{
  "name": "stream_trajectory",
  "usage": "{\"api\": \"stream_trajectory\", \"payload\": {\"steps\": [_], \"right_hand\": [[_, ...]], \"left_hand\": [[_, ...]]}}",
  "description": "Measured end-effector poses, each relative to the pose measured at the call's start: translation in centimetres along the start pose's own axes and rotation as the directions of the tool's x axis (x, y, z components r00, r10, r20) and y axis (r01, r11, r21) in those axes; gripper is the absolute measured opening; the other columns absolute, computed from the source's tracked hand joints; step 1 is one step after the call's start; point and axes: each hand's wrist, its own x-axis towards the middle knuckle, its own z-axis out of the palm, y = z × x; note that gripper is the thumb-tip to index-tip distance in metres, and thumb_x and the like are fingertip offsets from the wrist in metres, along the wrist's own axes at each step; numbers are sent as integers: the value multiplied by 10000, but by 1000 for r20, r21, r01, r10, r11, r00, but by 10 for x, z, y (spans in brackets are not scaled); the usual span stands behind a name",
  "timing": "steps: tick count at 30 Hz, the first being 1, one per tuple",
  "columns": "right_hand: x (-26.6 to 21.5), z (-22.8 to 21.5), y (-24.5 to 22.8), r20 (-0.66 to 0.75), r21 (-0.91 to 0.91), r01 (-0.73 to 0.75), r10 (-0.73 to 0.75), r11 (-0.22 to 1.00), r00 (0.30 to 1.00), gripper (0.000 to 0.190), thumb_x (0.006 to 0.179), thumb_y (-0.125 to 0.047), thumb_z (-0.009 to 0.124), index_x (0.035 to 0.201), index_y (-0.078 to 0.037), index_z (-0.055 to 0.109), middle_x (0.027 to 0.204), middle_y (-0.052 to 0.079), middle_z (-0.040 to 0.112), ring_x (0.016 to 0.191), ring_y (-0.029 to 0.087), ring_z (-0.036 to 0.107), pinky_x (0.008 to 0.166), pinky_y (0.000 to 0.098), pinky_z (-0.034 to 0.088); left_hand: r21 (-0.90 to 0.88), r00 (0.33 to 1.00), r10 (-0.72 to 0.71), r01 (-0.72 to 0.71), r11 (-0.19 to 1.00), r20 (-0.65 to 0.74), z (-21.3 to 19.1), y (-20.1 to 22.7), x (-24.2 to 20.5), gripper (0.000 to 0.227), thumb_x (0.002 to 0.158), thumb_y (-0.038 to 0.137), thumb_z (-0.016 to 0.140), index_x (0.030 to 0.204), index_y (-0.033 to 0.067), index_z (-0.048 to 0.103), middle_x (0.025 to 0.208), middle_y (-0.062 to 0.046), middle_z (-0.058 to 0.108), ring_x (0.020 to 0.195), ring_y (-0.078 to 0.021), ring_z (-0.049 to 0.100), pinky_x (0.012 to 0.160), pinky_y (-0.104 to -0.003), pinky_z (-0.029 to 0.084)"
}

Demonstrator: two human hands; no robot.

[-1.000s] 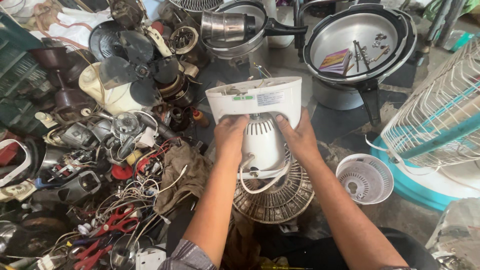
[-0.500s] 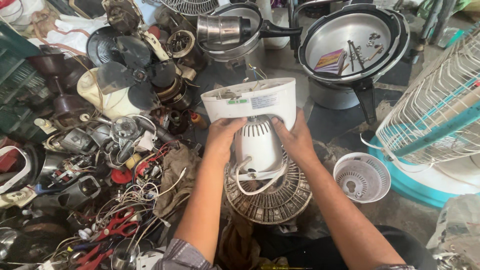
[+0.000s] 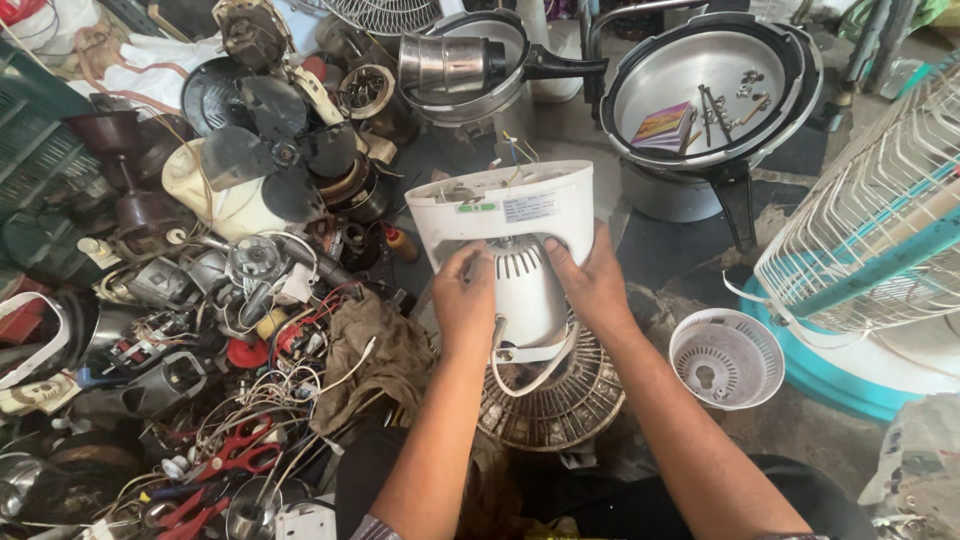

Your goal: The person sits on the floor in a cluttered workshop and repairs a white electric fan. They use pliers to adjust internal wiring and a screwdriver to tighten screws on the fan's motor housing and casing.

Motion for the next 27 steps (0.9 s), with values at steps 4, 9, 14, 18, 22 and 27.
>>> {"api": "stream_trajectory", "payload": {"steps": [4,9,14,18,22,27], "right_hand": [[-1,1,0,-7,-8,9,-9,1000,1000,650,942,-383,715,1378,31,467,1213,204,685,1125,254,670,962,361,516],[-2,1,0,-20,-3,-3,3,1000,1000,654,933,-376,712,1387,24,463,1210,201,680,1105,256,668,947,365,522],[-3,0,0,-8,4,28,-28,1000,1000,655,940,-372,718,1388,28,456,1218,205,674,1116,258,664,955,367,519],[-2,-3,2,18,-7,12,-12,1000,1000,657,933,-356,719,1393,25,445,1223,195,667,1115,248,663,947,364,522],[-1,-4,9,38,33,52,-53,998,998,647,933,-307,724,1405,32,439,1237,196,665,1128,247,648,969,360,520],[2,-8,10,59,34,13,-15,999,998,640,924,-288,726,1404,25,443,1231,188,673,1130,233,653,964,348,520]], "left_hand": [[-107,992,-119,123,987,43,-7,-4,8,268,891,103,663,1128,-15,702,1059,-132,725,916,-173,687,803,-291,538],[-41,997,-52,55,998,64,-13,-7,21,219,846,101,733,1007,-47,735,926,-115,737,806,-152,657,726,-282,519],[-43,997,-43,46,998,72,-11,-12,33,192,849,86,711,977,-56,727,917,-91,747,787,-139,658,703,-290,508],[-118,996,-68,74,990,54,-5,-18,33,200,881,119,705,1004,-39,715,952,-88,750,832,-132,676,743,-272,523],[-88,994,-72,79,993,87,-7,-15,34,256,906,124,707,1049,-88,714,1006,-138,746,868,-172,681,769,-301,538],[-60,991,-101,107,992,91,-5,-8,36,310,882,121,708,1121,-77,705,1070,-153,750,925,-187,702,801,-305,540]]}}
